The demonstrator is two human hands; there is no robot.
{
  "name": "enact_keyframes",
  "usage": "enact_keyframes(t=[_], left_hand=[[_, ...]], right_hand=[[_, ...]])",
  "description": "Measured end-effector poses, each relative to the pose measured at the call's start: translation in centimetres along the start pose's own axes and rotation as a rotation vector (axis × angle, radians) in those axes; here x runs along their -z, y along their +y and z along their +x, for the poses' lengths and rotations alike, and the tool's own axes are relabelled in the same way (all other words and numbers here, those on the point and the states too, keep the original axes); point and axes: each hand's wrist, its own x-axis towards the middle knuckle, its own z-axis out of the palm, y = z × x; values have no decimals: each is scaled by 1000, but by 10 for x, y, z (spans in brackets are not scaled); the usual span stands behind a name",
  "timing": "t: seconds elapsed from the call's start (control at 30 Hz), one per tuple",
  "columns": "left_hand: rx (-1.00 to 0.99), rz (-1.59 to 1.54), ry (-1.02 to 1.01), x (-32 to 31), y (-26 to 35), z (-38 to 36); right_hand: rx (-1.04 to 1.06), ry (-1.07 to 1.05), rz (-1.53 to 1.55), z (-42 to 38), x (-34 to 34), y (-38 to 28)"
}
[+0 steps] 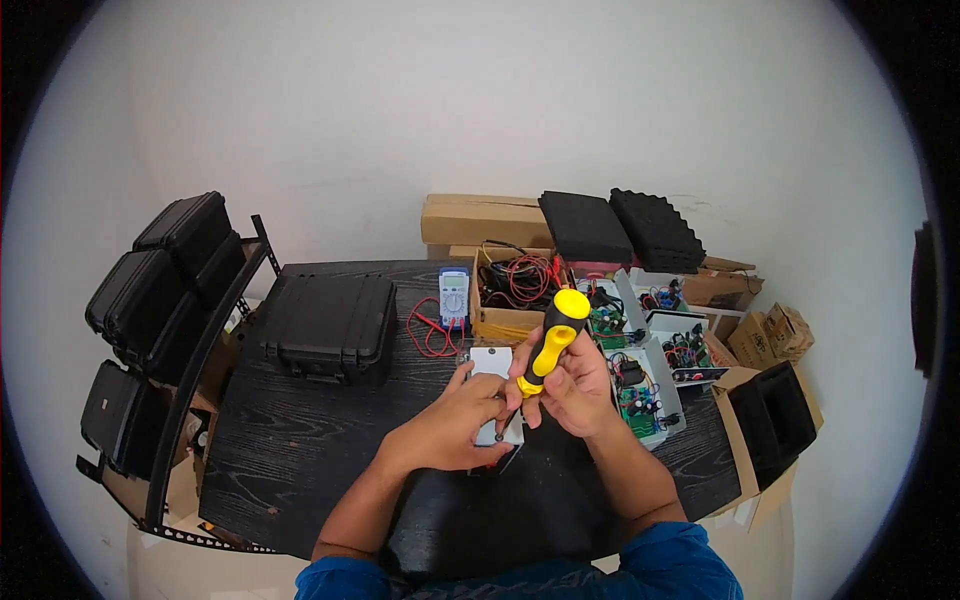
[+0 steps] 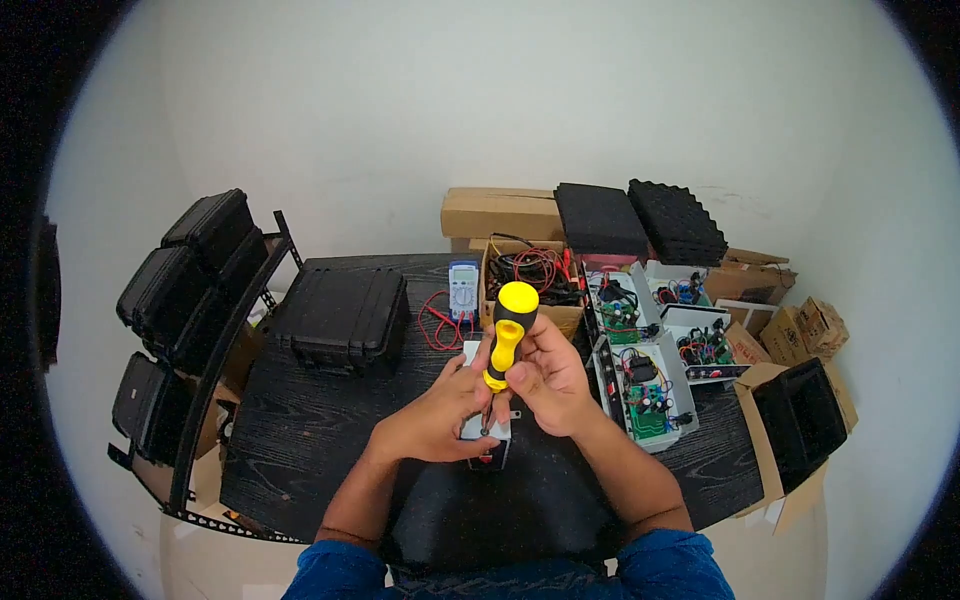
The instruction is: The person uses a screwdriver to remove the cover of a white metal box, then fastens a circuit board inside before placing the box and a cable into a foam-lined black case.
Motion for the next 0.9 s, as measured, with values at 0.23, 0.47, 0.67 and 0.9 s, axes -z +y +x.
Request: enact_keyframes(t=[0.23, 0.47, 0.67, 0.9], left_hand=[[-1, 33, -10, 1, 2, 0], [34, 24, -89, 1, -2, -1], [52, 17, -101, 2, -1, 1], [53, 6, -103, 2, -2, 0]], right_hand=[[-8, -53, 18, -3, 1, 1], [-35, -61, -15, -5, -1, 1], [-16, -33, -3, -6, -1, 2], [-19, -83, -2, -6, -1, -1]])
